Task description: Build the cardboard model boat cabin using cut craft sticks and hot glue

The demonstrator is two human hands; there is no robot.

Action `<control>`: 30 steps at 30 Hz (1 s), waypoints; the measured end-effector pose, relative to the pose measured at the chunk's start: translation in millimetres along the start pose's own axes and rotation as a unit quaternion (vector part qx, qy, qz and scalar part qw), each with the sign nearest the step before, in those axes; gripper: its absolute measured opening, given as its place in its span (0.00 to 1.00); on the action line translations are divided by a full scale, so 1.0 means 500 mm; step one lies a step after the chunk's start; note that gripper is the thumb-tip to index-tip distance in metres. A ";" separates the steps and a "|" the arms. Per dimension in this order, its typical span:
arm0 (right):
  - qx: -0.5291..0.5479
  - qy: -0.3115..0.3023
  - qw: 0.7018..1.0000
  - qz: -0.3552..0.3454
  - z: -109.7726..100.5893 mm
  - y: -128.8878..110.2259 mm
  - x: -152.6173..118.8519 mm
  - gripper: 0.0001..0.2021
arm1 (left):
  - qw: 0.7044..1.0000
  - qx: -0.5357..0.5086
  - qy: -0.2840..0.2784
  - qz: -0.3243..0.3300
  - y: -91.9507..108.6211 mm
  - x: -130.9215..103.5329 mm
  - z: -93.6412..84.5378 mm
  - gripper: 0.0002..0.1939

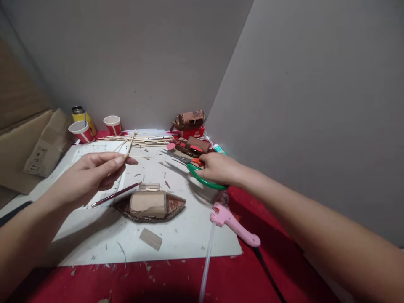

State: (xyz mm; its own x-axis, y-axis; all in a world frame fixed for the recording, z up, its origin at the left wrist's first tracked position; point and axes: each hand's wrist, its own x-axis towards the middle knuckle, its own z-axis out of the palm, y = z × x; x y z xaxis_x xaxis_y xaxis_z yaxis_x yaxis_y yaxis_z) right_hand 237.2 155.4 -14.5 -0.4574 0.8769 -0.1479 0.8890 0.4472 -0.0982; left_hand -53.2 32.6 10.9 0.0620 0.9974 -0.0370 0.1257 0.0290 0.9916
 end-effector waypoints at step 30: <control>0.209 0.076 0.942 -0.252 0.039 -0.143 -0.069 0.08 | 0.876 0.440 -0.170 0.104 -0.030 0.054 0.028 0.08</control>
State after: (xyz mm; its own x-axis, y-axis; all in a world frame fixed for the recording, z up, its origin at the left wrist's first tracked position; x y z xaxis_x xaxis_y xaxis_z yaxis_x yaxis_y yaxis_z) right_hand 189.0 89.9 -21.4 -0.7827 0.6013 0.1606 0.4596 0.7324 -0.5024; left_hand -39.8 58.0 -6.9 0.4467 0.8932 -0.0511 0.7818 -0.3620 0.5077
